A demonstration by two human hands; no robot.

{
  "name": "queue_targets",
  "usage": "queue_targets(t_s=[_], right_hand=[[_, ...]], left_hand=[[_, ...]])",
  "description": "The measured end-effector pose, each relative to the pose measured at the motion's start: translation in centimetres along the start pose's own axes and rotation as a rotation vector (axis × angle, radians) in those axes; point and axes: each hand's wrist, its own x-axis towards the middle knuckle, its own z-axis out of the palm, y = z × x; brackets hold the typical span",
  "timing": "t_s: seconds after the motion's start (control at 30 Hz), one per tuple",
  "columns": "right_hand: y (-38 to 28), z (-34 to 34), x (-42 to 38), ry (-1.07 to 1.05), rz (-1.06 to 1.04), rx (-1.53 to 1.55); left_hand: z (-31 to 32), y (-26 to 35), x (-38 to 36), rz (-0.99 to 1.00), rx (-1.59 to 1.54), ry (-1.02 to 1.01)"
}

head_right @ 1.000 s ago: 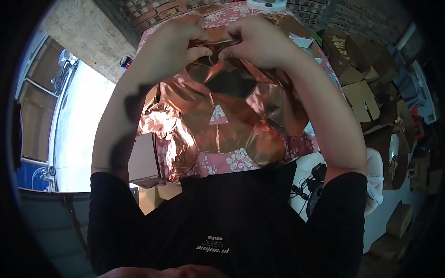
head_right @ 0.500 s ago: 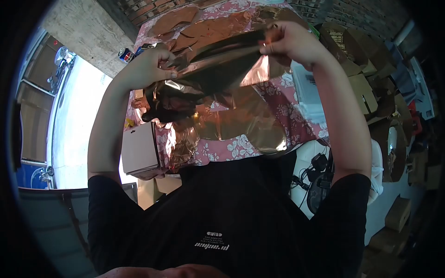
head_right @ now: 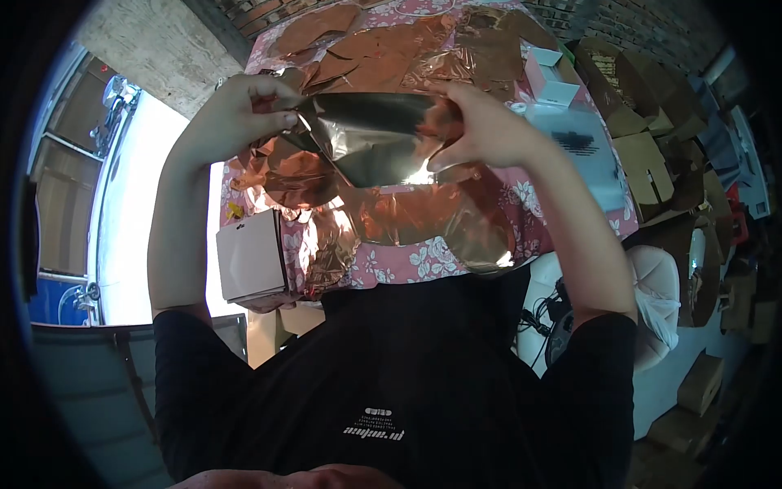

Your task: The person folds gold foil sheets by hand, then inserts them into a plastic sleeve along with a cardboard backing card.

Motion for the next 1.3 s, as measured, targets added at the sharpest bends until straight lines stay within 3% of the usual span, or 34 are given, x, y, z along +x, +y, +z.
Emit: queue_targets(t_s=[0.07,0.13,0.2,0.27,0.4,0.53,0.6,0.67,0.7,0.73,0.77,0.8,0.87,0.9,0.97,1.03,1.07,1.1,1.17,1.3], right_hand=[[-0.5,2.1,0.2,-0.003,0.014,0.128],[-1.1,3.6,0.9,0.054,-0.139,0.12],[-1.4,3.9,2.2,0.02,-0.099,0.254],[-1.2,3.6,3.9,-0.332,-0.025,0.454],[-1.9,4.0,5.2,-0.464,0.021,0.118],[-0.8,2.1,5.1,-0.486,0.126,0.246],[0.3,0.7,5.9,-0.378,-0.085,0.144],[0.4,-0.8,6.4,-0.422,0.025,0.198],[-0.1,-1.4,6.6,-0.371,-0.049,0.191],[-0.9,-2.1,6.8,-0.322,-0.123,0.184],[-4.8,-3.4,6.2,-0.341,0.071,0.143],[-6.8,-4.1,6.3,-0.342,0.068,0.139],[-10.2,-5.0,6.6,-0.277,0.011,-0.075],[-12.9,-5.9,6.4,-0.3,0.018,-0.176],[-17.2,-7.8,6.5,-0.301,-0.073,-0.283],[-16.2,-8.5,7.3,-0.234,-0.249,-0.475],[-15.8,-9.0,6.9,-0.229,-0.249,-0.481],[-16.9,-9.1,5.7,-0.103,-0.164,-0.397],[-16.6,-8.6,4.8,0.173,-0.105,-0.316],[-10.6,-7.2,5.2,0.272,0.004,0.012]], left_hand=[[0.2,-0.8,-0.6,0.104,0.075,0.024],[0.0,0.2,-1.1,0.066,0.006,-0.044],[0.0,0.8,-1.6,0.029,-0.061,-0.108],[-0.1,0.8,-2.0,0.286,0.094,-0.086],[-1.0,1.4,-2.9,0.272,0.135,-0.076],[-1.6,-0.3,-3.6,0.103,0.13,-0.02],[-1.8,-0.5,-3.4,0.053,0.133,-0.012],[-2.1,0.4,-3.0,-0.277,0.179,-0.176],[-2.1,-0.3,-2.7,-0.274,0.179,-0.175],[-1.8,-1.8,-2.3,-0.051,0.22,-0.138],[-1.7,-2.8,-1.9,0.171,0.258,-0.099],[-1.1,-2.5,-1.2,0.17,0.258,-0.095],[1.2,-0.4,0.7,0.304,-0.057,0.066],[1.7,0.9,1.2,0.307,-0.056,0.074],[1.9,4.0,2.1,0.25,0.25,0.058],[2.1,5.8,2.0,0.155,0.158,0.049],[2.1,6.2,1.9,0.057,0.065,0.032],[2.8,4.2,2.6,0.238,0.085,0.144],[2.7,4.4,2.5,0.16,-0.053,0.116],[3.5,4.3,2.2,0.005,-0.467,0.124]])
